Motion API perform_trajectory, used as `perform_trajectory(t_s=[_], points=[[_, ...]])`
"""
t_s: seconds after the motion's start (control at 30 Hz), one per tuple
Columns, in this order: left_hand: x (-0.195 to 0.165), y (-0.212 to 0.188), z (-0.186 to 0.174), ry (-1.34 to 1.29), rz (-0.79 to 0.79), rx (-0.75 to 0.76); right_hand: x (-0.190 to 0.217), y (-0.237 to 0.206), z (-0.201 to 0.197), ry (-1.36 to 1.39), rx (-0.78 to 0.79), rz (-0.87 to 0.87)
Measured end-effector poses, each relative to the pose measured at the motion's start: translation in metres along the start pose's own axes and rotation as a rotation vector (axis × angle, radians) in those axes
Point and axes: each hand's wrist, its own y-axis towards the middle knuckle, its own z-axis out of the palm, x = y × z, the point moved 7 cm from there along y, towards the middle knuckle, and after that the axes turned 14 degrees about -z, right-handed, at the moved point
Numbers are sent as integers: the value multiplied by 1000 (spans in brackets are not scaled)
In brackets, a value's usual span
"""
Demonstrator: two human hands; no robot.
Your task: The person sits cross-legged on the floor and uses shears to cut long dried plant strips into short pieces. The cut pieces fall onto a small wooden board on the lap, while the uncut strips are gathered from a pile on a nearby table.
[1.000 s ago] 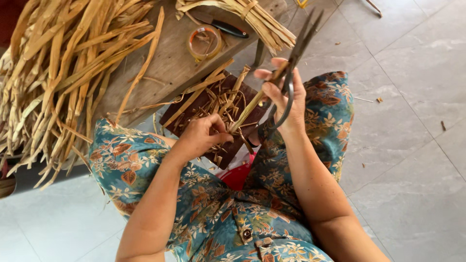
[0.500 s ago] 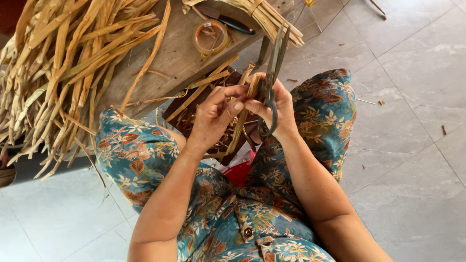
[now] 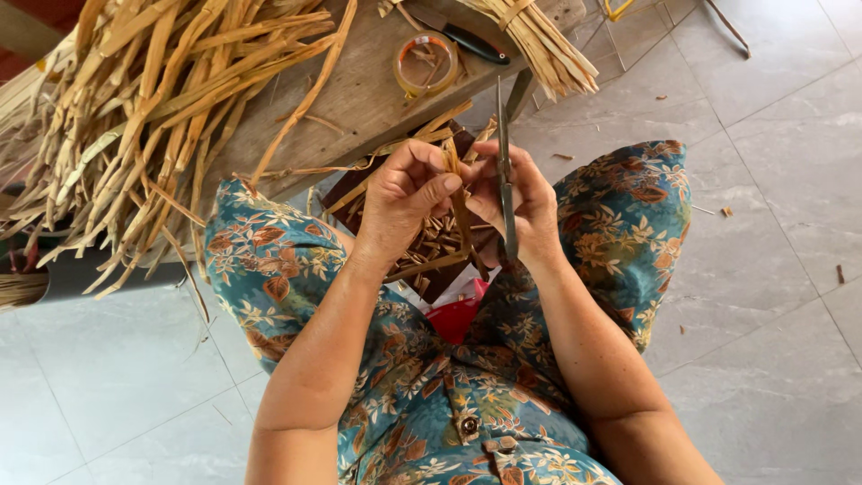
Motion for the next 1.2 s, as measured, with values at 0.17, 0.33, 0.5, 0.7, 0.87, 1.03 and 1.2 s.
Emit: perform_trajectory(t_s=[0.17, 0.33, 0.5, 0.7, 0.87, 1.03, 1.2], points=[[-13, -6, 2, 39, 89, -24, -5, -2, 5, 47, 16, 73], [-18, -10, -3, 5, 128, -49, -4, -1, 6, 57, 5, 88], [-16, -7, -13, 20, 141, -107, -3, 0, 10, -197, 138, 81], [-11, -6, -18, -50, 109, -116, 6, 7, 17, -544, 261, -91], [-8, -4, -21, -40, 88, -112, 16, 9, 19, -604, 266, -73], [-2, -1, -25, -29, 95, -107, 21, 11, 21, -603, 271, -38], [3, 2, -31, -51, 77, -126, 25, 9, 25, -579, 287, -102]])
